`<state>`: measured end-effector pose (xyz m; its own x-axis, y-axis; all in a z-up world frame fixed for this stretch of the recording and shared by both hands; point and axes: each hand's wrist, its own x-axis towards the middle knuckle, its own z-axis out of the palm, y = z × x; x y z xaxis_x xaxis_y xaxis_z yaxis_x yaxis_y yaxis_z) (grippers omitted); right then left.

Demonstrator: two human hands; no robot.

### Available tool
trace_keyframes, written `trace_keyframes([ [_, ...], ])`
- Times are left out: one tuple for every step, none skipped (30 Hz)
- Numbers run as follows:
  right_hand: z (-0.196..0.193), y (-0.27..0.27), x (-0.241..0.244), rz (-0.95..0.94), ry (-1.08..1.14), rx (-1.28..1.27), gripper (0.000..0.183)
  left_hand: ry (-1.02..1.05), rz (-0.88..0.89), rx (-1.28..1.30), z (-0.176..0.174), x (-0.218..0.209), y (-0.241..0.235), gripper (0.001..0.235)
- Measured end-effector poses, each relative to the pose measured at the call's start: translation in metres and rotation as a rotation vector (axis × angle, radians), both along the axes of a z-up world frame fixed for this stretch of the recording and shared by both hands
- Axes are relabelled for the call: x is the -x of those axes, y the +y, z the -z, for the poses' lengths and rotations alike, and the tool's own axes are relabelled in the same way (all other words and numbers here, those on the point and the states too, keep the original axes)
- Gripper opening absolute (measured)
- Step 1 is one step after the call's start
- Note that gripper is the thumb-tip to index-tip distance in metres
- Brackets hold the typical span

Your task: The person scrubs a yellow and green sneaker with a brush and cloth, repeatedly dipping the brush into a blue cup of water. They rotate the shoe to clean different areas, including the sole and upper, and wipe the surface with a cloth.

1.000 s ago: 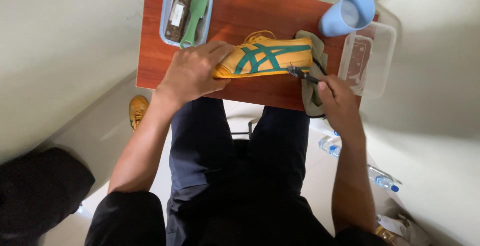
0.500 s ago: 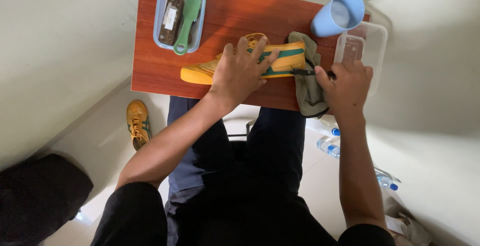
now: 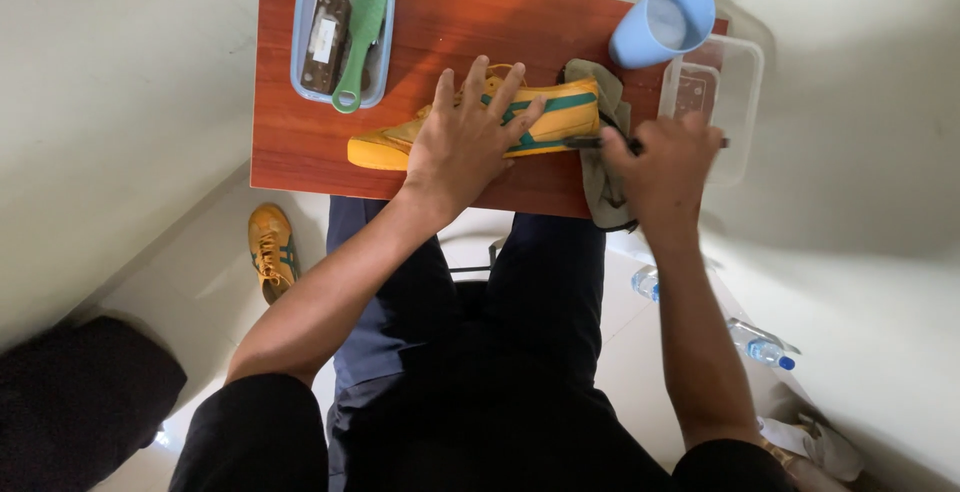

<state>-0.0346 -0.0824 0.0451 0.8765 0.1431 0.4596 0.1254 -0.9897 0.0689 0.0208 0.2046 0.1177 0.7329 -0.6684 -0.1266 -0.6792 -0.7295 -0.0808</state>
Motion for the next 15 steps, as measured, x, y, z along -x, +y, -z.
trace_keyframes([
  [0.006, -0.009, 0.001, 0.001, 0.001, 0.0, 0.062, 0.001, 0.001, 0.0, 0.001, 0.001, 0.0, 0.076],
  [0.012, -0.02, 0.001, 0.035, 0.003, 0.0, 0.065, -0.002, -0.001, 0.001, 0.002, 0.001, 0.0, 0.077],
  [0.018, -0.03, 0.001, 0.069, 0.004, 0.001, 0.068, -0.005, -0.002, 0.003, 0.002, 0.001, -0.001, 0.078],
  [0.02, -0.017, 0.001, 0.071, 0.001, 0.005, 0.068, -0.008, 0.0, 0.007, 0.005, 0.001, 0.0, 0.078],
  [0.021, -0.005, 0.001, 0.076, -0.015, 0.011, 0.059, -0.01, -0.007, 0.02, 0.008, 0.0, -0.001, 0.077],
  [0.023, 0.006, 0.001, 0.086, -0.033, 0.017, 0.052, -0.014, -0.008, 0.033, 0.011, -0.001, -0.002, 0.077],
  [0.017, 0.005, -0.001, 0.094, -0.039, 0.022, 0.052, -0.02, 0.0, 0.038, 0.011, -0.003, -0.004, 0.077],
  [0.012, 0.007, 0.0, 0.098, -0.031, 0.016, 0.055, -0.02, -0.004, 0.036, 0.011, -0.002, -0.003, 0.075],
  [0.007, 0.009, 0.0, 0.102, -0.023, 0.011, 0.059, -0.021, -0.008, 0.034, 0.011, -0.001, -0.002, 0.074],
  [0.014, -0.003, 0.003, 0.101, -0.027, 0.01, 0.059, -0.025, -0.008, 0.034, 0.012, -0.001, -0.002, 0.074],
  [0.021, -0.015, 0.005, 0.139, 0.018, 0.04, 0.062, -0.017, -0.011, 0.028, 0.013, -0.001, -0.002, 0.074],
  [0.027, -0.03, 0.007, 0.176, 0.064, 0.073, 0.067, -0.007, -0.014, 0.026, 0.014, 0.0, -0.004, 0.073],
  [0.028, -0.019, 0.004, 0.175, 0.061, 0.076, 0.067, -0.011, -0.016, 0.029, 0.015, -0.002, -0.004, 0.073],
  [0.03, -0.008, 0.004, 0.149, 0.037, 0.039, 0.064, -0.013, -0.019, 0.033, 0.017, -0.002, -0.004, 0.073],
  [0.032, 0.003, 0.004, 0.123, 0.013, 0.002, 0.063, -0.015, -0.023, 0.037, 0.018, -0.002, -0.005, 0.073],
])
